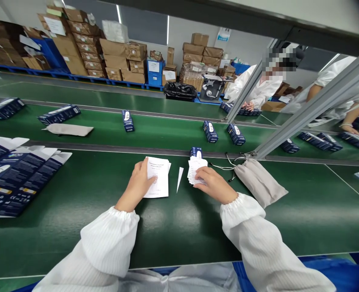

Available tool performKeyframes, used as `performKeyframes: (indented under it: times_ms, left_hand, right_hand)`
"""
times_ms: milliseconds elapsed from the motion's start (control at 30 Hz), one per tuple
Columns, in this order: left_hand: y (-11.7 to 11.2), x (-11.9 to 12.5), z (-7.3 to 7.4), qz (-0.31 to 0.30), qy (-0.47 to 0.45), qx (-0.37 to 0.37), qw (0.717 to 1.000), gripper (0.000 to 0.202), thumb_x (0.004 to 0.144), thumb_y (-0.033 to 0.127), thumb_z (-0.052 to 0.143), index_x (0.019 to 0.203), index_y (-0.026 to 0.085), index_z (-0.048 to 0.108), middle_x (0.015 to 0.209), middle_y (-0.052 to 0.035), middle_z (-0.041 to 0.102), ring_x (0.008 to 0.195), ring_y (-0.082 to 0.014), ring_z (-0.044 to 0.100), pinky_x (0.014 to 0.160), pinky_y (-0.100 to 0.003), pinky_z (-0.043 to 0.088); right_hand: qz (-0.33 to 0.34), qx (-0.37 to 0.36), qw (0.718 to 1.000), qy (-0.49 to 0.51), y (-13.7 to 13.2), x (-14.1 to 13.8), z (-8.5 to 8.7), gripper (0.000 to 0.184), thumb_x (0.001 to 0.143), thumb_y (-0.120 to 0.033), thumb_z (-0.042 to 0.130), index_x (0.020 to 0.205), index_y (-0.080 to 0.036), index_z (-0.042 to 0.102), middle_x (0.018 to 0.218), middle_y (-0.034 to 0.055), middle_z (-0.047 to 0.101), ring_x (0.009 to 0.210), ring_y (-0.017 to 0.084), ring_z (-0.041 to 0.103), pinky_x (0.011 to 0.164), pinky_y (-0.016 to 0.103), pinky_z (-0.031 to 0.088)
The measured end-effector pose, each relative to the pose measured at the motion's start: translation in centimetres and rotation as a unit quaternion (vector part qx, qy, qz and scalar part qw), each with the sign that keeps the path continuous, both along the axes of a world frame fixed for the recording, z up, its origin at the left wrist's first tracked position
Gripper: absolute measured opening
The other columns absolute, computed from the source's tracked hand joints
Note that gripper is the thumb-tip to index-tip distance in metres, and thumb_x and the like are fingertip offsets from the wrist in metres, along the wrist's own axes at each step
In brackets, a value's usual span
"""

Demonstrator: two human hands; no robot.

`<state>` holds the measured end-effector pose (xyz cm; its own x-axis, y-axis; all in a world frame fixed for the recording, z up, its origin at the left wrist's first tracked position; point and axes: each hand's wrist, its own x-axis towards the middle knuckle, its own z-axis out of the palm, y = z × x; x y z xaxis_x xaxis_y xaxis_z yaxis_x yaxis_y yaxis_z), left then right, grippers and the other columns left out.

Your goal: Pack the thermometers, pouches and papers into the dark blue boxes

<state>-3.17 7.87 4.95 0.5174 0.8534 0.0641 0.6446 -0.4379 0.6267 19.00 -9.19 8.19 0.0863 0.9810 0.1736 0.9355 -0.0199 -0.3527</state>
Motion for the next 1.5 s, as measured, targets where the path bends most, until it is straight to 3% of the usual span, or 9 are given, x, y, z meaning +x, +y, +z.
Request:
performKeyframes:
  times_ms: [133, 367, 533, 700, 933, 1033, 1167, 1233, 1500]
  left_hand:
    - [-0.9, -0.6, 0.6, 0.053, -0.197, -0.159, 0.966, 0.091, 0.077, 0.03, 0.065, 0.147, 0.029, 0.007, 0.128, -0.0109, 0.056, 0.112, -0.0276, 0.057, 0.091, -0.042, 0.048]
    - [-6.3, -1.8, 2.8, 0.088, -0.426, -0.486, 0.758, 0.043, 0.079, 0.028, 0.067, 0.12, 0.018, 0.057, 0.119, -0.0149, 0.065, 0.105, -0.0305, 0.063, 0.082, -0.039, 0.056]
    - [-10.2, -0.2, 2.0, 0.041, -0.439, -0.589, 0.677, 0.034, 0.083, 0.026, 0.063, 0.114, 0.012, 0.061, 0.114, -0.0157, 0.067, 0.104, -0.0287, 0.064, 0.09, -0.039, 0.053]
    - [-11.5, 2.2, 2.0, 0.029, -0.471, -0.59, 0.655, 0.036, 0.087, 0.037, 0.057, 0.109, 0.009, 0.064, 0.111, -0.0162, 0.068, 0.104, -0.0271, 0.064, 0.091, -0.035, 0.051]
    - [-12.4, 4.2, 0.7, -0.024, -0.417, -0.581, 0.698, 0.048, 0.079, 0.033, 0.068, 0.121, 0.011, 0.057, 0.107, -0.0152, 0.069, 0.097, -0.0272, 0.066, 0.085, -0.036, 0.051]
    - [-12.6, 4.0, -0.1, -0.019, -0.383, -0.596, 0.706, 0.054, 0.079, 0.031, 0.068, 0.127, 0.014, 0.051, 0.109, -0.0147, 0.069, 0.098, -0.0282, 0.066, 0.084, -0.039, 0.052]
    - [-12.2, 1.6, -0.3, -0.015, -0.36, -0.605, 0.71, 0.049, 0.08, 0.029, 0.067, 0.124, 0.013, 0.053, 0.111, -0.0164, 0.068, 0.1, -0.0302, 0.065, 0.085, -0.04, 0.052]
    - [-11.4, -0.1, -0.3, -0.018, -0.375, -0.602, 0.705, 0.045, 0.08, 0.028, 0.067, 0.121, 0.012, 0.055, 0.111, -0.0174, 0.068, 0.1, -0.031, 0.065, 0.085, -0.041, 0.052]
    - [0.3, -6.6, -1.1, 0.129, -0.57, -0.442, 0.68, 0.031, 0.08, 0.016, 0.063, 0.111, 0.01, 0.059, 0.102, -0.0155, 0.071, 0.093, -0.0282, 0.068, 0.085, -0.041, 0.054]
  right_hand:
    - [0.004, -0.006, 1.0, 0.02, -0.3, 0.3, 0.3, 0.007, 0.086, -0.024, 0.057, 0.091, -0.02, 0.061, 0.106, 0.006, 0.064, 0.103, 0.022, 0.058, 0.088, 0.035, 0.047]
    - [-0.11, 0.028, 0.993, -0.031, 0.0, -0.5, -0.6, 0.021, 0.093, -0.021, 0.042, 0.091, -0.018, 0.063, 0.087, 0.0071, 0.07, 0.08, 0.022, 0.065, 0.07, 0.032, 0.048]
    - [-0.121, 0.16, 0.98, 0.011, -0.4, -2.9, 0.1, 0.02, 0.094, -0.026, 0.045, 0.083, -0.019, 0.059, 0.074, 0.0036, 0.066, 0.066, 0.017, 0.062, 0.061, 0.029, 0.046]
    - [0.053, 0.187, 0.98, 0.034, -2.5, -7.6, 0.2, 0.019, 0.094, -0.02, 0.044, 0.08, -0.018, 0.056, 0.083, 0.0062, 0.068, 0.081, 0.017, 0.064, 0.075, 0.029, 0.05]
    - [0.044, 0.153, 0.986, 0.053, -4.4, -7.8, -1.0, 0.024, 0.095, -0.025, 0.043, 0.081, -0.017, 0.061, 0.084, 0.0063, 0.069, 0.083, 0.018, 0.065, 0.077, 0.03, 0.052]
    - [-0.045, 0.16, 0.981, 0.1, -5.7, -3.6, -1.0, 0.026, 0.095, -0.032, 0.043, 0.085, -0.021, 0.065, 0.085, 0.0036, 0.071, 0.08, 0.016, 0.065, 0.076, 0.029, 0.051]
    - [-0.31, 0.17, 0.934, 0.045, -8.7, 3.6, -2.0, 0.034, 0.09, -0.041, 0.042, 0.085, -0.018, 0.066, 0.085, 0.0092, 0.071, 0.08, 0.023, 0.065, 0.077, 0.038, 0.05]
    - [-0.32, 0.138, 0.936, 0.038, -9.0, 5.9, -2.5, 0.035, 0.087, -0.044, 0.043, 0.088, -0.018, 0.066, 0.088, 0.0088, 0.071, 0.081, 0.024, 0.066, 0.076, 0.039, 0.05]
    - [-0.087, 0.154, 0.983, -0.047, 2.9, 0.9, 3.1, 0.029, 0.091, -0.036, 0.043, 0.1, -0.022, 0.066, 0.102, 0.0039, 0.07, 0.094, 0.022, 0.063, 0.082, 0.036, 0.048]
